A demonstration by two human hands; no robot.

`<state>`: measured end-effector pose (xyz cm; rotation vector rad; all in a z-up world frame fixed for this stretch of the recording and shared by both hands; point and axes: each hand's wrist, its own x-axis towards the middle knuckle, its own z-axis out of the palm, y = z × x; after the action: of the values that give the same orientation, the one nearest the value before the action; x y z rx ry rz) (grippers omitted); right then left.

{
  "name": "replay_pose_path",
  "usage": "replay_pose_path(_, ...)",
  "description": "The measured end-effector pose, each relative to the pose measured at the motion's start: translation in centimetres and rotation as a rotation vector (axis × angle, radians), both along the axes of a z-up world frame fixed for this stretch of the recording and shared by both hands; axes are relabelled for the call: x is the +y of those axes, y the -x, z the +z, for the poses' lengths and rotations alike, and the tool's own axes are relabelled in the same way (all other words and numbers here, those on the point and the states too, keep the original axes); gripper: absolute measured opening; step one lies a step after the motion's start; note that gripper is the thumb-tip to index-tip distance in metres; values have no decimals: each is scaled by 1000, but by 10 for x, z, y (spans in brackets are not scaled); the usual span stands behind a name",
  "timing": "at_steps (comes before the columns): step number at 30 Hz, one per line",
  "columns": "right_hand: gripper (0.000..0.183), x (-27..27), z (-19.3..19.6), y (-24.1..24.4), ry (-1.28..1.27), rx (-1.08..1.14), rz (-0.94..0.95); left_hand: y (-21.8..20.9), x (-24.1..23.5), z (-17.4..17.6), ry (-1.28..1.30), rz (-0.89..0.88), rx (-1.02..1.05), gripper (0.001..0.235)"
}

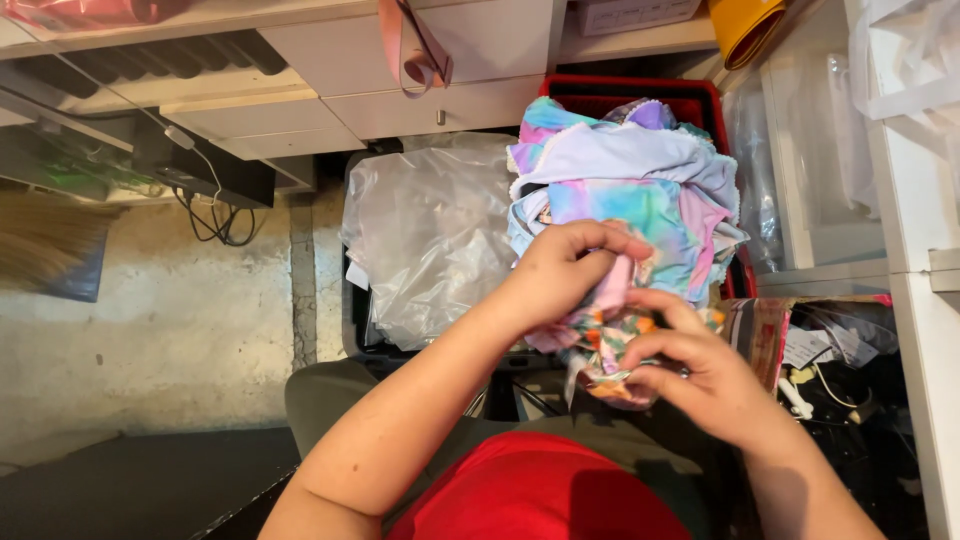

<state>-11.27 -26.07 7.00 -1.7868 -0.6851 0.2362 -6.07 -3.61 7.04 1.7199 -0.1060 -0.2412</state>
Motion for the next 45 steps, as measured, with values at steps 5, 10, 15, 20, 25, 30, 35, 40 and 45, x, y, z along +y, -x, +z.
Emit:
replay_pose_path(5, 8, 1, 28, 2, 81, 170, 209, -4, 12, 23, 110, -73, -170, 62)
replay_pose_path(10, 8, -32, 34, 1, 35, 272, 288, 4, 40, 53, -360, -214, -553, 35)
replay_pose_path(15, 6, -94, 31, -5, -80, 336, 130, 10, 75, 66, -455, -356, -559, 23)
replay_pose_path(20, 8, -109, 34, -21, -75, 279, -36, 17, 89, 56, 281, -520, 163, 23)
replay_pose_path(25, 14, -90, 54, -12, -10, 121, 46, 23, 64, 88, -31, -479, -85, 23)
replay_pose_path(30, 9, -31, 79, 2, -32, 219, 167, 34, 30, 114, -338, -637, -68, 24)
replay_pose_path(35, 8, -21, 51, -4, -84, 354, 284, 33, 34, 108, -308, -530, -369, 22)
replay_pose_path(40, 11, -8, 56, 2, -31, 369, 308, 35, 34, 104, -425, -429, -383, 21)
replay_pose_path(45, 15, 2, 72, 17, 13, 251, 152, 28, 28, 94, -579, -101, -278, 24)
